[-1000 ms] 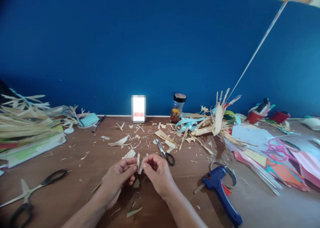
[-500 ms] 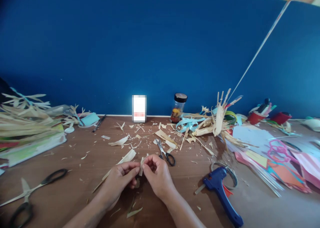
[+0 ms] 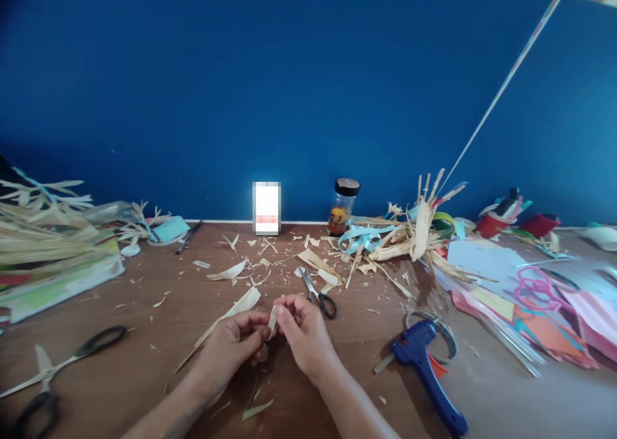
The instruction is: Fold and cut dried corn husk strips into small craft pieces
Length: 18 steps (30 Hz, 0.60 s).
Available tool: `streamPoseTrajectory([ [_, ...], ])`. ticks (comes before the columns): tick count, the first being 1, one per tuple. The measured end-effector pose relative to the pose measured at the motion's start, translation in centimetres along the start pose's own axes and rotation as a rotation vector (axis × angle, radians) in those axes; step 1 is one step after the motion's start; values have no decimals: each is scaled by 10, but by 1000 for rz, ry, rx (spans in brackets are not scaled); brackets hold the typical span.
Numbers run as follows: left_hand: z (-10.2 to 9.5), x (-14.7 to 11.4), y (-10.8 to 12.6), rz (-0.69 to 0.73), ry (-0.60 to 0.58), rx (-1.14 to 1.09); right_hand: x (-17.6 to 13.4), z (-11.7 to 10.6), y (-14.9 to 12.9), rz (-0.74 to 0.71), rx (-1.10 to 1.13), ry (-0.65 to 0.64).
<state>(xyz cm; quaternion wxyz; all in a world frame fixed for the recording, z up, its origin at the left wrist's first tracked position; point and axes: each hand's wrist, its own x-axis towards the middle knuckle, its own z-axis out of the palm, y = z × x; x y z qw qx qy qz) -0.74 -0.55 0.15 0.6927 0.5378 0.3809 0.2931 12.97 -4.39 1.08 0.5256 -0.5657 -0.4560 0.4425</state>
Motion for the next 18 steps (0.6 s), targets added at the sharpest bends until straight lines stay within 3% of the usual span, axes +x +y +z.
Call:
streamPoseTrajectory([
  [6, 1, -3, 4, 17, 63, 46, 2, -2, 5, 14, 45, 47],
  [13, -1, -3, 3, 29, 9, 107, 3, -1, 5, 60, 76, 74],
  [18, 0, -1, 1, 20, 129, -33, 0, -2, 2, 47, -21, 65],
])
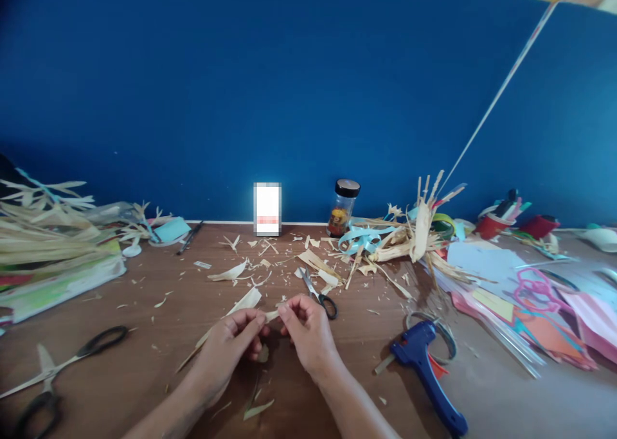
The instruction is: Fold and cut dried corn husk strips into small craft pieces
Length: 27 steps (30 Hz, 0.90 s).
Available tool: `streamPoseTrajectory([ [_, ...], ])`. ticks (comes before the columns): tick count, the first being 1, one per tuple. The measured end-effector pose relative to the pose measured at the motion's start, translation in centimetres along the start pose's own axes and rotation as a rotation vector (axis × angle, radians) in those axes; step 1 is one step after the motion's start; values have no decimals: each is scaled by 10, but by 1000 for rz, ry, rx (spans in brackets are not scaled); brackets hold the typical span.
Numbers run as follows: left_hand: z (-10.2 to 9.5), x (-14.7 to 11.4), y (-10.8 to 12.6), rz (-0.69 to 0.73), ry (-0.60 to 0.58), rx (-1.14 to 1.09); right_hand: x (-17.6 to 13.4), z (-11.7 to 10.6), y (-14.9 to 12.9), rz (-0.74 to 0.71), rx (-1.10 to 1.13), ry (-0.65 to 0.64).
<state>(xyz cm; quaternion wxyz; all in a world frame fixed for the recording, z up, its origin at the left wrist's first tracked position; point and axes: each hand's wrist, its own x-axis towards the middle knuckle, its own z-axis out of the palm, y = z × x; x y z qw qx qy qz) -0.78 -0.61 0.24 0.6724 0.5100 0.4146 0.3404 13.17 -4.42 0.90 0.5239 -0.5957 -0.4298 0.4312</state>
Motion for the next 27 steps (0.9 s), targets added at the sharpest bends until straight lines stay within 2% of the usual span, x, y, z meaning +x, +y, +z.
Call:
streamPoseTrajectory([
  [3, 0, 2, -1, -1, 93, -70, -2, 1, -1, 2, -47, -88],
  [7, -1, 2, -1, 8, 151, -127, -3, 3, -1, -28, -117, -203],
  [14, 0, -3, 6, 52, 6, -79, -4, 2, -5, 33, -51, -143],
  [20, 0, -2, 4, 38, 27, -55, -6, 4, -5, 16, -57, -204],
  [27, -2, -2, 2, 81, 37, 13, -8, 3, -3, -138, -309, -161],
])
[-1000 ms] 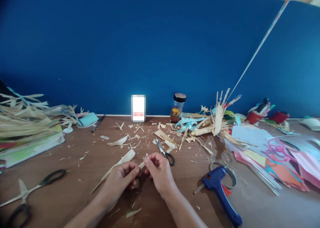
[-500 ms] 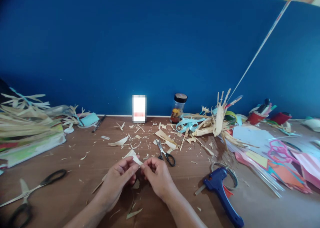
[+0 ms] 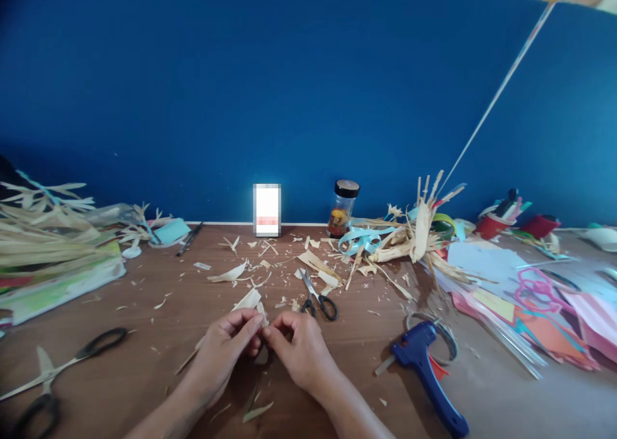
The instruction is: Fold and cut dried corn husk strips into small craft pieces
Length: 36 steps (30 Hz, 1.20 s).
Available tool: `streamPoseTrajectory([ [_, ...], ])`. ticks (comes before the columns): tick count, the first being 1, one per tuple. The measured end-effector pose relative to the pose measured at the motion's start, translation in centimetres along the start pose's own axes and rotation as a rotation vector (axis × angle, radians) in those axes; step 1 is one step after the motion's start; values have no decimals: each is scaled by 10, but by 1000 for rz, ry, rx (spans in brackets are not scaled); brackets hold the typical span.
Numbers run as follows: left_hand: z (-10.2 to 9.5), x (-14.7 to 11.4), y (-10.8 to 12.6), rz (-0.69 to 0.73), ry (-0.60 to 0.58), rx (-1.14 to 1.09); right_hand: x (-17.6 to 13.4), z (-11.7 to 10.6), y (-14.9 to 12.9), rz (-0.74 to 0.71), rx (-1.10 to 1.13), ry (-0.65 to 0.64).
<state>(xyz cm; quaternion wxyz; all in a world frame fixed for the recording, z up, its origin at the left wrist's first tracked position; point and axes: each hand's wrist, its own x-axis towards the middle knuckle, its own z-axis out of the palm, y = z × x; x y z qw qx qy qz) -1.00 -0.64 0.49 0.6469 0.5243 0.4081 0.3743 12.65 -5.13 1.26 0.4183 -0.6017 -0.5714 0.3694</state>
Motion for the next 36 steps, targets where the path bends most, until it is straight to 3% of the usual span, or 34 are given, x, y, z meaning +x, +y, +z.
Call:
streamPoseTrajectory([
  [10, -1, 1, -2, -10, -12, 37, 0, 2, 1, 8, -28, 12],
  [13, -1, 1, -2, -7, -2, 79, 0, -1, -3, -13, 86, 78],
  [20, 2, -3, 0, 20, -156, 264, 5, -2, -1, 72, 331, 85],
  [27, 3, -3, 1, -1, -201, 154, 8, -1, 4, 228, 440, 130],
  [36, 2, -2, 1, -83, -146, 138, 9, -2, 7, 183, 431, 144],
])
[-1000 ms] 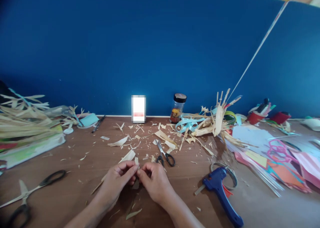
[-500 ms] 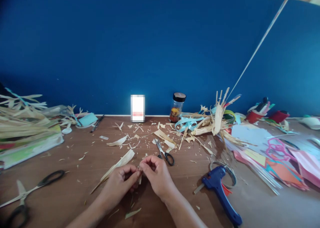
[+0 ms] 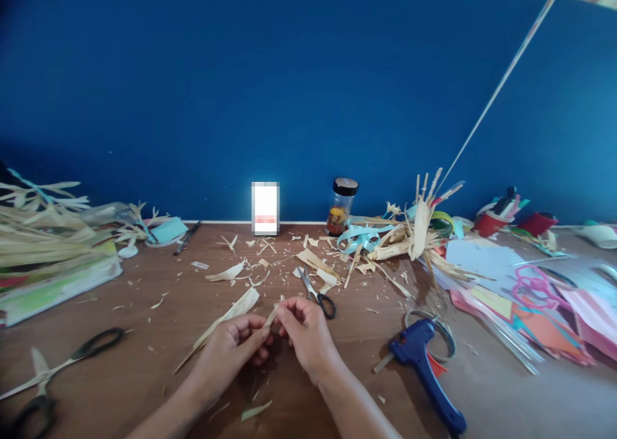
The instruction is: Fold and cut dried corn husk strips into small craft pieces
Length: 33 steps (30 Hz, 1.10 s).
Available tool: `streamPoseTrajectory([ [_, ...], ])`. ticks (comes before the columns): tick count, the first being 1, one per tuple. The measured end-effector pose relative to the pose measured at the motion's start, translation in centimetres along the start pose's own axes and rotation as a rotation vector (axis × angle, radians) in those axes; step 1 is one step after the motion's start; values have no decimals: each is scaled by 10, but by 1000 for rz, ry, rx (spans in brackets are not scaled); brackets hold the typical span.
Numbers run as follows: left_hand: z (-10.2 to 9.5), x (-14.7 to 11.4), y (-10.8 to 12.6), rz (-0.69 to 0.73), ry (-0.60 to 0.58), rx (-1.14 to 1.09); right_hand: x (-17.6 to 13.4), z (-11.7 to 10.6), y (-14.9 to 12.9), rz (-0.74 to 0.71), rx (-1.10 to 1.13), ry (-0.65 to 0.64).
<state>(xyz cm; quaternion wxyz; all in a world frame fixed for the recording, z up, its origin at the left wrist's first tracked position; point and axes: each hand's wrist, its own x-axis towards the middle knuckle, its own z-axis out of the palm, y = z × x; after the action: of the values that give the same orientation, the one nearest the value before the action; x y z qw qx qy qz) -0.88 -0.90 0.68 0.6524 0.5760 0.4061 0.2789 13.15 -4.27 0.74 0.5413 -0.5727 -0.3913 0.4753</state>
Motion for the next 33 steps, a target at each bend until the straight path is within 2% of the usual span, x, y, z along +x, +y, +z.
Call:
streamPoseTrajectory([
  [18, 0, 0, 3, -2, -23, -25, -1, 2, -4, 26, -33, 32],
  [22, -1, 0, 2, 14, 75, -20, -2, 1, -5, -35, -133, 19],
  [28, -1, 2, 0, 42, 83, -26, -5, 2, -4, -127, -332, -32],
  [33, -2, 4, -2, 37, 77, -16, -5, 1, -3, -146, -384, -53],
])
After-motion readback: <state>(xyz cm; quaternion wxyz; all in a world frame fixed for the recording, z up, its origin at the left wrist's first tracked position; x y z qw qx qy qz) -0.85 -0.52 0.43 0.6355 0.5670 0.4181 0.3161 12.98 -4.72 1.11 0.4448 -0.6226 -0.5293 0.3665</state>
